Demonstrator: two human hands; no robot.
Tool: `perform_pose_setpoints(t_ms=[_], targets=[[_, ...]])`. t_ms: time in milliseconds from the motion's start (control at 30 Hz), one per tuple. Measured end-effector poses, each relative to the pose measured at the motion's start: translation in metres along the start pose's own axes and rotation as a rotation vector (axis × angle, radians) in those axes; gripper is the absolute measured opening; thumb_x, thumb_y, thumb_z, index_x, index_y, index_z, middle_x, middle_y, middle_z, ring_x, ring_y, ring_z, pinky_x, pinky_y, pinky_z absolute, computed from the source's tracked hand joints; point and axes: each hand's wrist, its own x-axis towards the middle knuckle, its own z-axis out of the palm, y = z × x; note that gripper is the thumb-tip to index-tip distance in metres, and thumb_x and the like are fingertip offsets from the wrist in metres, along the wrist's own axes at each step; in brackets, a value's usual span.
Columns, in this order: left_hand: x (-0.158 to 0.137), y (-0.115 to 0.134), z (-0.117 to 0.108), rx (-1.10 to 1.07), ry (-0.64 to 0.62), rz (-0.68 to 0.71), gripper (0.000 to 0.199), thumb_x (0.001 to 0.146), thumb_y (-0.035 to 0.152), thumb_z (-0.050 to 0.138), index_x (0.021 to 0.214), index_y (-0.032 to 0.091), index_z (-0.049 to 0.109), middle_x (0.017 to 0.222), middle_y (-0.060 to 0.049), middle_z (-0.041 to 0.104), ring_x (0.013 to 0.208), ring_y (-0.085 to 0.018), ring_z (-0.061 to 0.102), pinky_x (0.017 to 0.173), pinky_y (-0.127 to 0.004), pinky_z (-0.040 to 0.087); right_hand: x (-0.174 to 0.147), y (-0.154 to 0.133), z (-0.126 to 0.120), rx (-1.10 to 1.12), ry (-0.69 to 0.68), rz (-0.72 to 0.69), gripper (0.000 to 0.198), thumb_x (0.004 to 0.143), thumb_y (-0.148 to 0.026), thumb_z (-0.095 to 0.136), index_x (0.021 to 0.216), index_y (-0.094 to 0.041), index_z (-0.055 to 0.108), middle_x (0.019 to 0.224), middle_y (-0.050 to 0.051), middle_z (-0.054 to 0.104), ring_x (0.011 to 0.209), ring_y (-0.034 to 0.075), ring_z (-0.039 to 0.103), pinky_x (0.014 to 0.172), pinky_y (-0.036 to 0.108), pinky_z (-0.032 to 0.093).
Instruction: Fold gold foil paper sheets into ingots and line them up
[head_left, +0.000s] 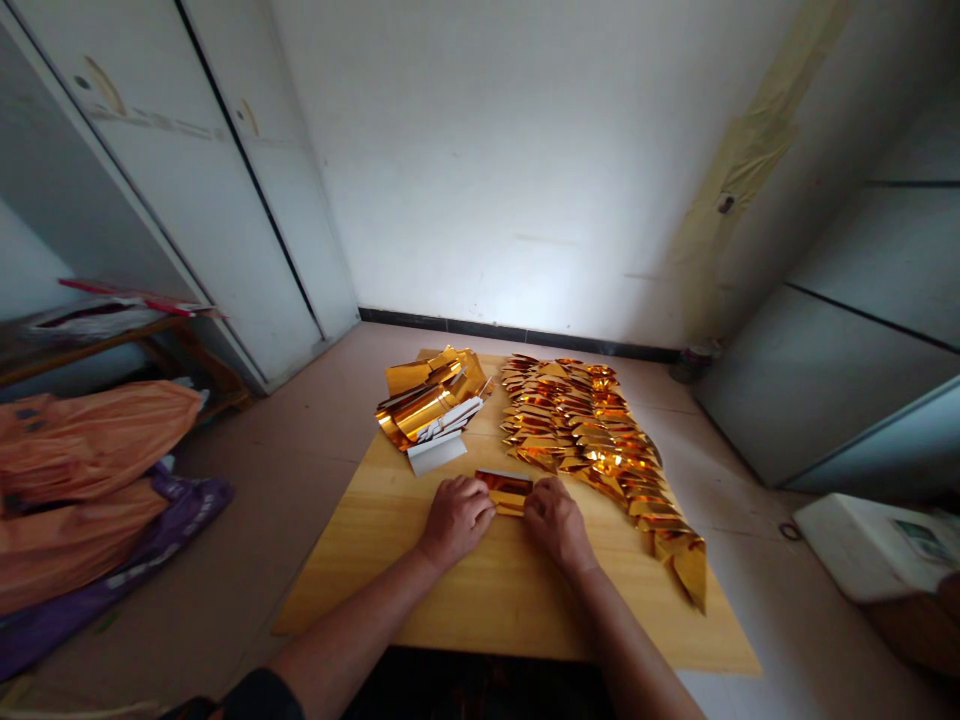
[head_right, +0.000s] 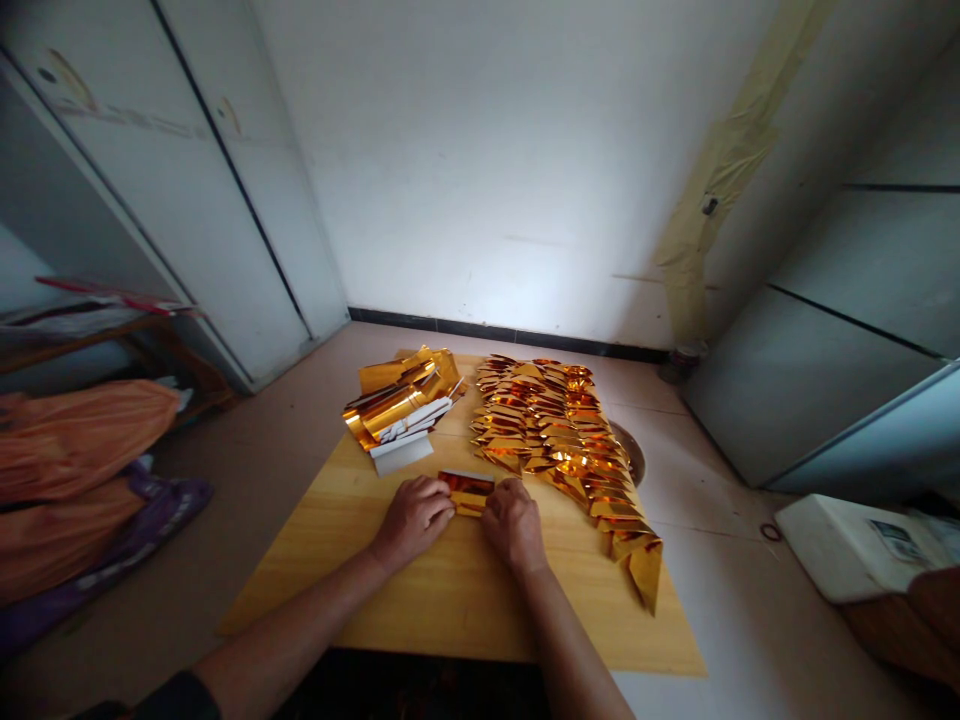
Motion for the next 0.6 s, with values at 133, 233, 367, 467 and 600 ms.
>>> perform_pose_setpoints(t_ms=[133,233,367,467,600], targets=[[0.001,-0.002,0.004,-0.027,0.011,-0.021,0.012,0.081,0.015,0.060,0.071,0.020,0.064,0.085,-0.002,0.064,0.084,-0.017,0.055,0.076,-0.032,0.040,0.005,-0.001,0.005,0.006,0.065,0.129,0.012,0.070,-0.015,0.053,0.081,-0.020,0.057,0.078,0.000,0.057,0.068,0.014,0.055,0.065,0.022,0.041],[0.002,-0.004,0.008,-0.073,0.029,-0.064,0.010,0.077,0.012,0.061,0.070,0.020,0.062,0.087,-0.002,0.064,0.087,-0.017,0.056,0.078,-0.032,0.041,0.007,-0.003,0.008,0.019,0.072,0.187,0.038,0.069,-0.014,0.053,0.106,-0.019,0.054,0.083,0.000,0.061,0.073,0.015,0.058,0.065,0.023,0.042],[0.002,-0.006,0.010,-0.138,0.060,-0.136,0.014,0.071,0.011,0.062,0.082,0.020,0.060,0.091,-0.003,0.061,0.091,-0.019,0.056,0.080,-0.033,0.045,0.007,-0.002,0.008,-0.029,0.045,0.093,0.035,0.067,-0.011,0.055,0.101,-0.020,0.058,0.094,0.003,0.064,0.089,0.017,0.059,0.075,0.024,0.042],[0.003,-0.008,0.011,-0.163,0.112,-0.154,0.039,0.068,0.010,0.062,0.104,0.020,0.055,0.104,-0.006,0.058,0.102,-0.022,0.054,0.088,-0.037,0.047,0.007,0.000,0.006,-0.071,-0.024,0.050,0.017,0.071,-0.013,0.057,0.085,-0.021,0.062,0.089,0.002,0.064,0.088,0.017,0.058,0.076,0.024,0.040],[0.003,-0.010,0.012,-0.147,0.156,-0.126,0.070,0.067,0.010,0.065,0.131,0.023,0.040,0.132,-0.011,0.045,0.126,-0.028,0.040,0.104,-0.047,0.039,0.011,-0.004,0.000,-0.106,-0.118,0.053,0.024,0.073,-0.016,0.061,0.095,-0.022,0.065,0.094,0.003,0.066,0.091,0.017,0.059,0.075,0.024,0.038]])
